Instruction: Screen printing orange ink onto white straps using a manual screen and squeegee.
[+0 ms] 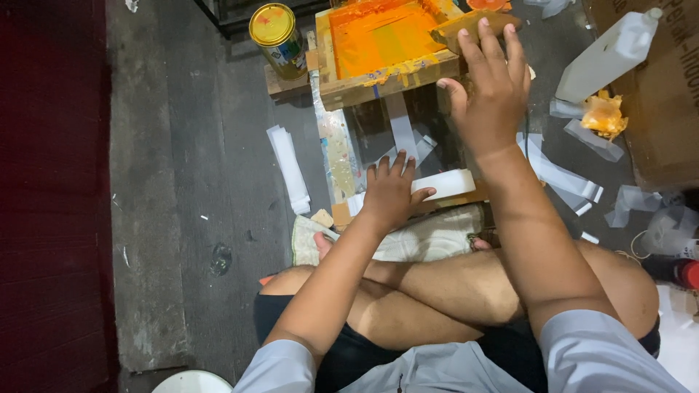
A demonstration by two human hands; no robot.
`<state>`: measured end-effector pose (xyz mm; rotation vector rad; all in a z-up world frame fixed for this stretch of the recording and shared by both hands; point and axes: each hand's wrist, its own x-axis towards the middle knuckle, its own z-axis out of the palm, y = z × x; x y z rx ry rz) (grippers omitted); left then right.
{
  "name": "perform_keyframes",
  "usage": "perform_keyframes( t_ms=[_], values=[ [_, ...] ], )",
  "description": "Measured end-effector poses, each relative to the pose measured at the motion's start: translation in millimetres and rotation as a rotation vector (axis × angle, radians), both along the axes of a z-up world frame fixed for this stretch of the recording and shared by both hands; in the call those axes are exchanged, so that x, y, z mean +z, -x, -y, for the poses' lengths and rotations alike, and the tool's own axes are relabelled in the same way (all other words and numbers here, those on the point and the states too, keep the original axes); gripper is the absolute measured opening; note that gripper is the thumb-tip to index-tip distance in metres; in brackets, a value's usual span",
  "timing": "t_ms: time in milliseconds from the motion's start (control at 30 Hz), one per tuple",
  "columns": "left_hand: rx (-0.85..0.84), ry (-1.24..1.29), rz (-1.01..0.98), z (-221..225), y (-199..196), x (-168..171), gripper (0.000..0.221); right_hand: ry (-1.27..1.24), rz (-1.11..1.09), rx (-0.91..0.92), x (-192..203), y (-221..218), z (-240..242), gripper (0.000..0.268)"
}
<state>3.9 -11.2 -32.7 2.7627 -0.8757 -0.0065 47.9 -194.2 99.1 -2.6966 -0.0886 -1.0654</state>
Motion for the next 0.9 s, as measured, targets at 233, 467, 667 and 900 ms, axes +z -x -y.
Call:
perform_keyframes(
  t_ms=[233, 467, 667, 900],
  values=[
    [-0.001, -0.015, -0.016, -0.3, -1.4, -3.2, 0.085, 0.011, -0.023, -0.015, 0.4, 0.1, 0.4, 0.063],
    [0.006, -0.037, -0.072, 0.2, -2.9, -7.2, 0.087, -0.004, -0.021, -0.011, 2.3, 1.2, -1.3, 0.063],
    [0.012, -0.051, -0.044, 0.6, -3.2, -7.4, 0.088, -0.004, -0.017, -0.01, 3.5, 2.0, -2.3, 0.063],
    [0.018, -0.069, -0.027, 2.3, -6.4, -4.9, 0.088, 0.006, -0.006, -0.005, 5.4, 0.7, -1.4, 0.065]
  ],
)
